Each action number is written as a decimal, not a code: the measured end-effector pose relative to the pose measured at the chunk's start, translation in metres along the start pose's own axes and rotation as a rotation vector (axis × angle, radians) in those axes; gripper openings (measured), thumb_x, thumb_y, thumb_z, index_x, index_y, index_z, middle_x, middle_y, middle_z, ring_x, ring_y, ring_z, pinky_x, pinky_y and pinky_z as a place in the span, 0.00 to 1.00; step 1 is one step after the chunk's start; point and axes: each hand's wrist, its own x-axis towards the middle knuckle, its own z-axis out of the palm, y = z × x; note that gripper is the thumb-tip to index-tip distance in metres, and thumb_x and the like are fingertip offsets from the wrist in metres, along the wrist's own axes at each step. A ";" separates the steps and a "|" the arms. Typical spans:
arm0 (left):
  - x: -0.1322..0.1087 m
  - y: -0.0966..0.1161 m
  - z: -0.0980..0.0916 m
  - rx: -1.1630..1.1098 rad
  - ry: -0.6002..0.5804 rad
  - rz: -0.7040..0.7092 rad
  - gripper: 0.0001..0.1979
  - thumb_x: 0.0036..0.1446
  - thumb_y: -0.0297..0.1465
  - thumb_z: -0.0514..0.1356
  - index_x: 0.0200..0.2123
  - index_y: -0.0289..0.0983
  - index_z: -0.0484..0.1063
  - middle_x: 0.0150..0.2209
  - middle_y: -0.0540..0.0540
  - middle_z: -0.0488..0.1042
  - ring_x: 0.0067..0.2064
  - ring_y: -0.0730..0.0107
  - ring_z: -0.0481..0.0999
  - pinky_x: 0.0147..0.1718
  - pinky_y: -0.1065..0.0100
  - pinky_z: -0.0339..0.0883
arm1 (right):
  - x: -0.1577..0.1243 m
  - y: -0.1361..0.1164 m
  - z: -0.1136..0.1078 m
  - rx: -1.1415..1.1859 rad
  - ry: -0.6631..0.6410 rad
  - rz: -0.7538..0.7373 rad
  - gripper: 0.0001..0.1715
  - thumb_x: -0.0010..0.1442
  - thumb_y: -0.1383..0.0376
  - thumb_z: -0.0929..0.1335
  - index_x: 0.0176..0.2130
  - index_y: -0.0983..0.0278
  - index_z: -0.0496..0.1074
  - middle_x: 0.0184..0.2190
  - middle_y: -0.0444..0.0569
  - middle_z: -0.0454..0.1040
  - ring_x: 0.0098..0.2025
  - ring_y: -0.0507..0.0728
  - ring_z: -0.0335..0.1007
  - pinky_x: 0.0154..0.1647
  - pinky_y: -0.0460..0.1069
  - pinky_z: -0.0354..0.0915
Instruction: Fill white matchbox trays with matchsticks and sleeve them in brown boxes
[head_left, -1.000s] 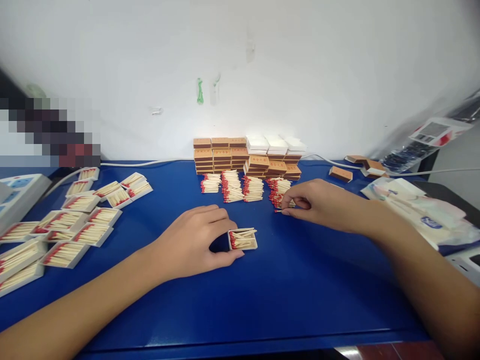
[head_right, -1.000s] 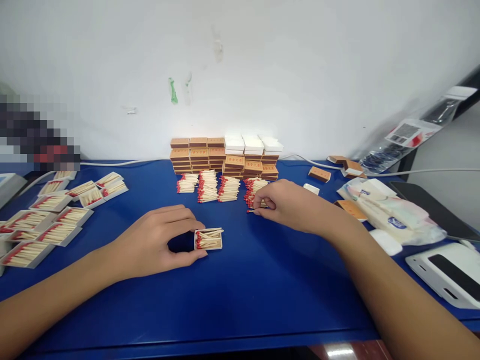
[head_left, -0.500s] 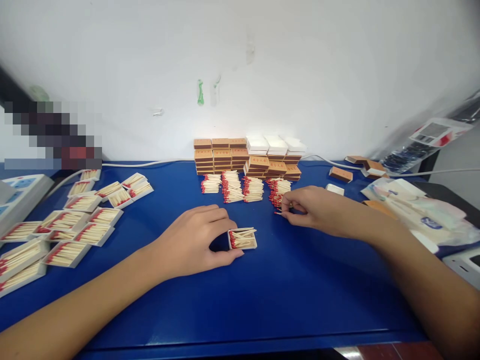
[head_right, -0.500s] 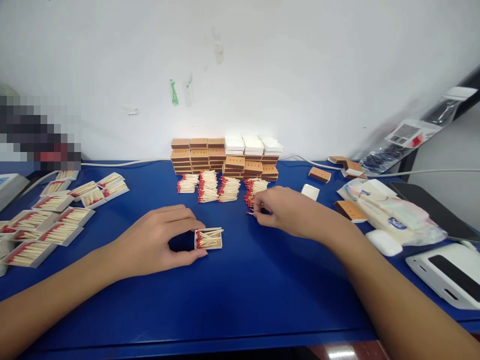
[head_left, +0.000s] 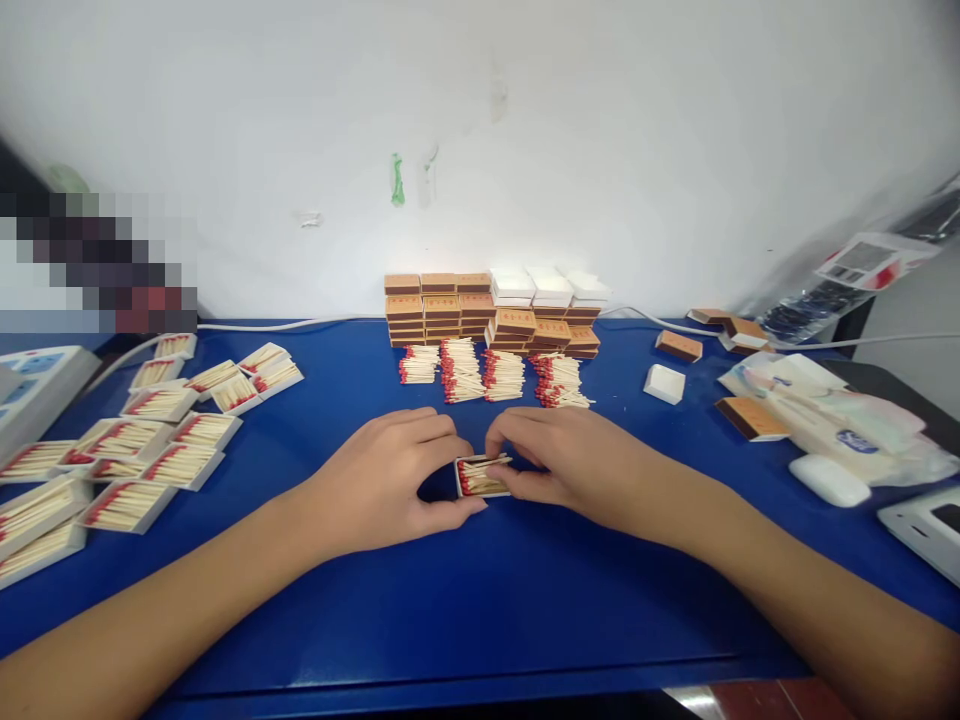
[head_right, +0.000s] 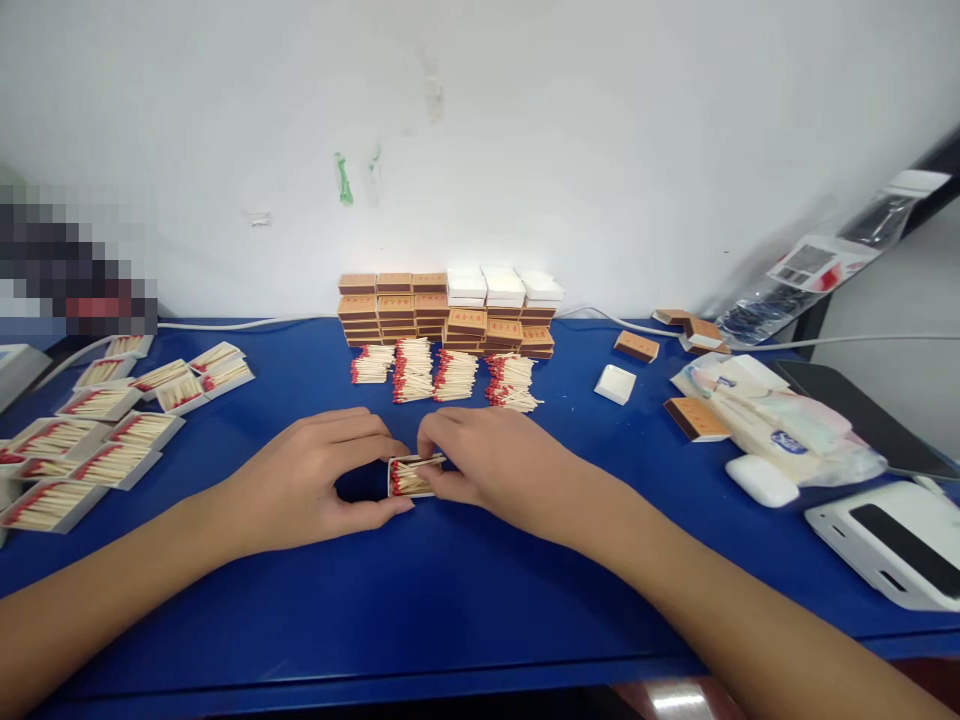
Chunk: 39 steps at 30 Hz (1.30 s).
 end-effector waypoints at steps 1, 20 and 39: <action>0.000 0.000 0.000 -0.003 -0.002 -0.007 0.13 0.65 0.40 0.67 0.46 0.36 0.80 0.39 0.46 0.79 0.40 0.62 0.79 0.42 0.61 0.72 | -0.001 0.003 -0.005 -0.017 0.017 0.015 0.04 0.69 0.64 0.69 0.41 0.62 0.74 0.32 0.43 0.76 0.29 0.52 0.67 0.31 0.47 0.55; -0.004 -0.002 -0.002 0.019 0.006 -0.012 0.15 0.66 0.41 0.67 0.48 0.36 0.80 0.40 0.44 0.80 0.40 0.62 0.79 0.42 0.61 0.73 | -0.017 0.069 -0.042 -0.246 -0.057 0.239 0.12 0.67 0.59 0.67 0.43 0.59 0.80 0.25 0.44 0.73 0.25 0.54 0.64 0.28 0.49 0.53; -0.003 0.000 -0.003 0.019 0.003 -0.018 0.14 0.66 0.41 0.66 0.47 0.37 0.80 0.40 0.44 0.80 0.40 0.62 0.79 0.42 0.61 0.73 | -0.019 0.070 -0.042 -0.149 -0.101 0.260 0.14 0.70 0.57 0.66 0.38 0.59 0.78 0.24 0.45 0.74 0.25 0.55 0.67 0.28 0.49 0.55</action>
